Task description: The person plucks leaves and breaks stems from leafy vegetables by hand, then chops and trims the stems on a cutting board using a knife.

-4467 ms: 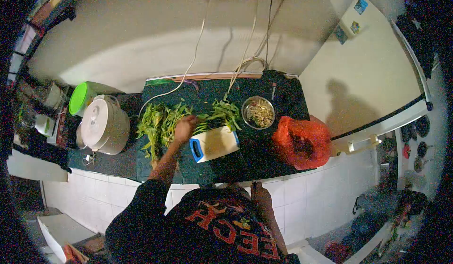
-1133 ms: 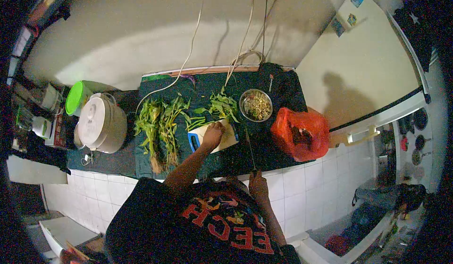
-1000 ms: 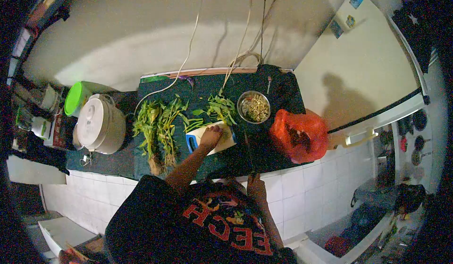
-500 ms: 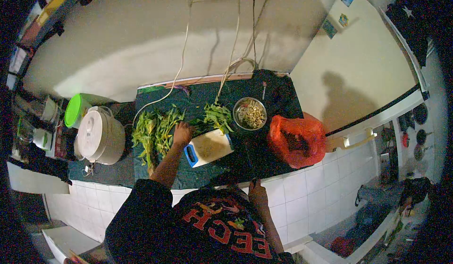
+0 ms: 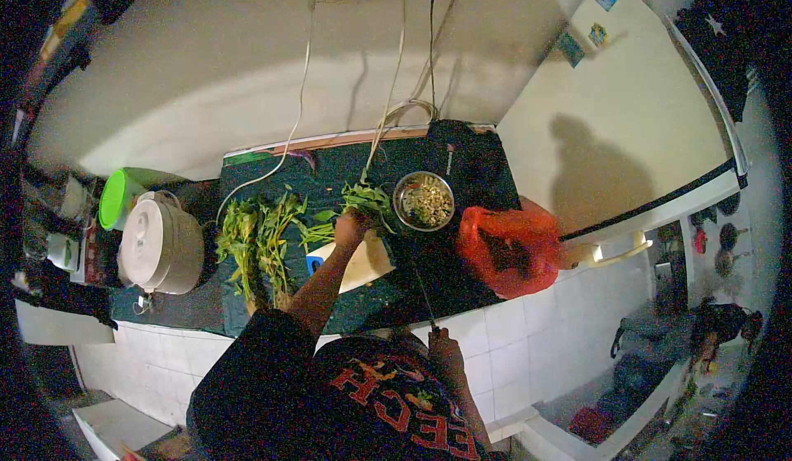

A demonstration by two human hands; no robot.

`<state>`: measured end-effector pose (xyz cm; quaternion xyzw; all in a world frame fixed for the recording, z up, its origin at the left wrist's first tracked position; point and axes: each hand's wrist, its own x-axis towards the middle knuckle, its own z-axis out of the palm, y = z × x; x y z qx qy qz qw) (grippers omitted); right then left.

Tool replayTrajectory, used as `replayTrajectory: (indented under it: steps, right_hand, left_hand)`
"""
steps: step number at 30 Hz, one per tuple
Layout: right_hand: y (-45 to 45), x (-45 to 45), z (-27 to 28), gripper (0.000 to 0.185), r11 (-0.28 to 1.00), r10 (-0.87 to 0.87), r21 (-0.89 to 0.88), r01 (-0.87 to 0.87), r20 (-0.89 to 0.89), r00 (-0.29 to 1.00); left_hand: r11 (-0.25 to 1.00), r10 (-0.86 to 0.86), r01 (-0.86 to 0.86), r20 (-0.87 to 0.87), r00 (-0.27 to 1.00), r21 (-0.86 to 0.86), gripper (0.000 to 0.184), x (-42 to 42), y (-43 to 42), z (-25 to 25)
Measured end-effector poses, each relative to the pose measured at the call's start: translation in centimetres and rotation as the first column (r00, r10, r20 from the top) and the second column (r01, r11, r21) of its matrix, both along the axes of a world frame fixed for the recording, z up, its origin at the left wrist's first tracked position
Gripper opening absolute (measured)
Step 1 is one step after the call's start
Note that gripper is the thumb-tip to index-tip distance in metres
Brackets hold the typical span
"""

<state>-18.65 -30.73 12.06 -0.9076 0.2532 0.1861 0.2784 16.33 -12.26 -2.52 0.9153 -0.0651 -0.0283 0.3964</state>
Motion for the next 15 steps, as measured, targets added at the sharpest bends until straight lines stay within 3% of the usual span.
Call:
replayTrajectory:
  steps: [3, 5, 8, 9, 11, 12, 15]
  right_hand:
    - [-0.5, -0.2, 0.4, 0.034, 0.999, -0.027, 0.03, 0.027, 0.003, 1.0]
    - [-1.3, -0.7, -1.0, 0.033, 0.997, 0.054, -0.064, -0.048, 0.099, 0.994]
    - [-1.8, 0.3, -0.4, 0.035, 1.0, 0.013, 0.011, -0.014, 0.022, 1.0]
    - [-2.1, 0.3, -0.8, 0.035, 1.0, 0.017, 0.017, -0.018, 0.025, 1.0]
    - [-2.6, 0.5, -1.6, 0.036, 0.979, 0.197, -0.067, -0.191, 0.108, 0.974]
    - [-2.6, 1.4, -1.6, 0.039, 0.991, 0.133, -0.031, -0.132, 0.023, 0.991]
    - [-3.4, 2.0, -4.9, 0.044, 0.978, 0.192, -0.083, -0.193, -0.019, 0.981]
  left_hand:
    - [0.997, 0.069, -0.066, -0.074, 0.995, 0.043, 0.033, -0.4, -0.8, 2.2]
    - [0.99, 0.123, -0.112, -0.135, 0.983, 0.082, 0.033, -0.5, -1.0, 3.2]
    - [0.992, 0.111, -0.112, -0.023, 0.994, -0.059, 0.034, -0.5, -0.1, 1.5]
    - [0.984, 0.127, -0.135, -0.073, 0.989, -0.116, 0.034, -0.5, 0.3, 1.3]
    - [0.973, 0.146, -0.165, -0.12, 0.982, -0.163, 0.034, -0.8, 1.2, 0.7]
    - [0.956, 0.145, -0.171, -0.122, 0.982, -0.238, 0.033, -1.2, 1.6, 0.6]
    - [0.91, 0.159, -0.218, -0.188, 0.969, -0.352, 0.033, -2.3, 2.3, 3.8]
